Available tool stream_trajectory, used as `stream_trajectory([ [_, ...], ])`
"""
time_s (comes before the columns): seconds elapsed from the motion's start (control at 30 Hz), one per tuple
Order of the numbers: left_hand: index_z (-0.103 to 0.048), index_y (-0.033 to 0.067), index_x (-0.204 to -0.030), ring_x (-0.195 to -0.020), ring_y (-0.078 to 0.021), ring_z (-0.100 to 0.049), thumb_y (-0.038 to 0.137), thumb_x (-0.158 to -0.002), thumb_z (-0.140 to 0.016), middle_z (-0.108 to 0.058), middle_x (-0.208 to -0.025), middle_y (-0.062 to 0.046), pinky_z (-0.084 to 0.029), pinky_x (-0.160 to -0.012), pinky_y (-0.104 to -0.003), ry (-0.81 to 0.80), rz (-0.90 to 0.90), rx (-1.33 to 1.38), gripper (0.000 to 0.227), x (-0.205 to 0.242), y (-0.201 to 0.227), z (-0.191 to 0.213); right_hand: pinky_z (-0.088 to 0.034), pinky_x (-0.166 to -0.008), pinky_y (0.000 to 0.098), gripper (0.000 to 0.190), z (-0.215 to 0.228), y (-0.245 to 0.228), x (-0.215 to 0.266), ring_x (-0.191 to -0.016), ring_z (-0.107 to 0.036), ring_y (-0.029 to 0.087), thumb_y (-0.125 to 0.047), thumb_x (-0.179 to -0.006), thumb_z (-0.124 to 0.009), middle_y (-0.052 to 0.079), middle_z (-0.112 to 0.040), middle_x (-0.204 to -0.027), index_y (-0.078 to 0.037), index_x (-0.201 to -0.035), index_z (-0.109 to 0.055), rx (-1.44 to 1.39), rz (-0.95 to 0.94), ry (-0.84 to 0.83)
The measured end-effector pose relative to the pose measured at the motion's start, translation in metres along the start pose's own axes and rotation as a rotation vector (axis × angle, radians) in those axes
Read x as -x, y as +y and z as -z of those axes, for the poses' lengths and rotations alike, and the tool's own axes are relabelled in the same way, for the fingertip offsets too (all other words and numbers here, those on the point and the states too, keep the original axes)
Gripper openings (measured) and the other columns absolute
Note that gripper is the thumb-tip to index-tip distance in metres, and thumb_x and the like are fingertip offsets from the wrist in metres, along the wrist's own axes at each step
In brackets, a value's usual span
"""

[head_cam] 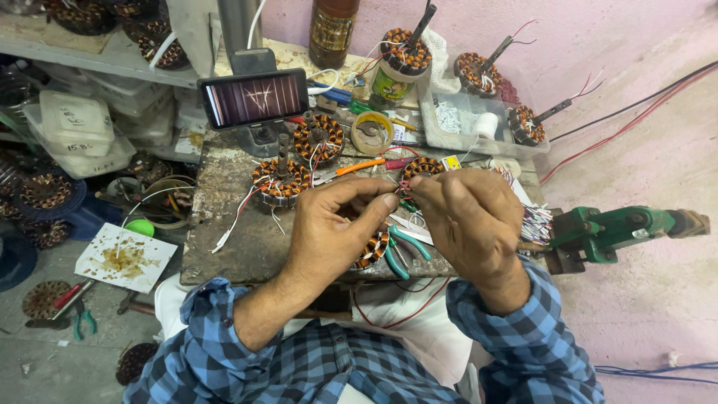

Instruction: The person is assembling a motor stator by hand. They strip the ends of red and white wires, twist them together, and insert them into the slots of the copper-wound stator. The person uses pliers and scissors to cut and manipulate the wires throughout the process.

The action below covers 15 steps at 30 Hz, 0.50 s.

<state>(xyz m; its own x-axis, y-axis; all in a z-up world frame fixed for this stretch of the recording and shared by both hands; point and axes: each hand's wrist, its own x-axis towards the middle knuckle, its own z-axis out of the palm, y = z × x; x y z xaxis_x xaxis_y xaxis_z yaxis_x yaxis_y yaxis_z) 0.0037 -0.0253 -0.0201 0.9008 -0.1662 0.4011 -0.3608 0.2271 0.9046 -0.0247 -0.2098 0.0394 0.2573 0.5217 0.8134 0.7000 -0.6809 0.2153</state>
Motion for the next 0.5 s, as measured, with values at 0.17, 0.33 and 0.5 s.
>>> stream_trajectory([
  [0.17, -0.079, 0.0022, -0.107, -0.068, -0.0023, -0.066, 0.01, -0.092, -0.076, -0.078, -0.083, -0.002, -0.054, -0.059, -0.019, -0.005, 0.029, 0.024, 0.017, 0.0003, -0.0002, -0.0003, -0.056, -0.076, 0.0391, 0.074, -0.0006, -0.001, -0.0029, -0.087, -0.069, 0.025, 0.009, -0.093, -0.086, 0.01, -0.07, -0.099, -0.004, -0.147, -0.037, -0.017, 0.046, -0.025],
  [0.33, -0.078, 0.0022, -0.108, -0.069, -0.004, -0.07, 0.01, -0.093, -0.076, -0.078, -0.083, -0.003, -0.058, -0.061, -0.02, -0.004, 0.032, 0.031, 0.017, 0.0006, -0.0006, 0.0007, -0.056, -0.074, 0.0389, 0.073, -0.0034, -0.0035, -0.0038, -0.086, -0.069, 0.026, 0.012, -0.092, -0.082, 0.013, -0.072, -0.103, -0.003, -0.146, -0.036, -0.011, 0.076, -0.025],
  [0.5, -0.07, 0.0014, -0.118, -0.076, -0.0058, -0.074, 0.009, -0.095, -0.073, -0.079, -0.092, -0.004, -0.062, -0.065, -0.023, -0.035, 0.02, 0.153, 0.025, 0.0007, 0.0012, 0.0015, -0.056, -0.078, 0.0388, 0.073, -0.0031, -0.0026, -0.0012, -0.089, -0.07, 0.026, 0.013, -0.093, -0.081, 0.013, -0.073, -0.104, -0.005, -0.147, -0.035, -0.028, 0.083, -0.05],
])
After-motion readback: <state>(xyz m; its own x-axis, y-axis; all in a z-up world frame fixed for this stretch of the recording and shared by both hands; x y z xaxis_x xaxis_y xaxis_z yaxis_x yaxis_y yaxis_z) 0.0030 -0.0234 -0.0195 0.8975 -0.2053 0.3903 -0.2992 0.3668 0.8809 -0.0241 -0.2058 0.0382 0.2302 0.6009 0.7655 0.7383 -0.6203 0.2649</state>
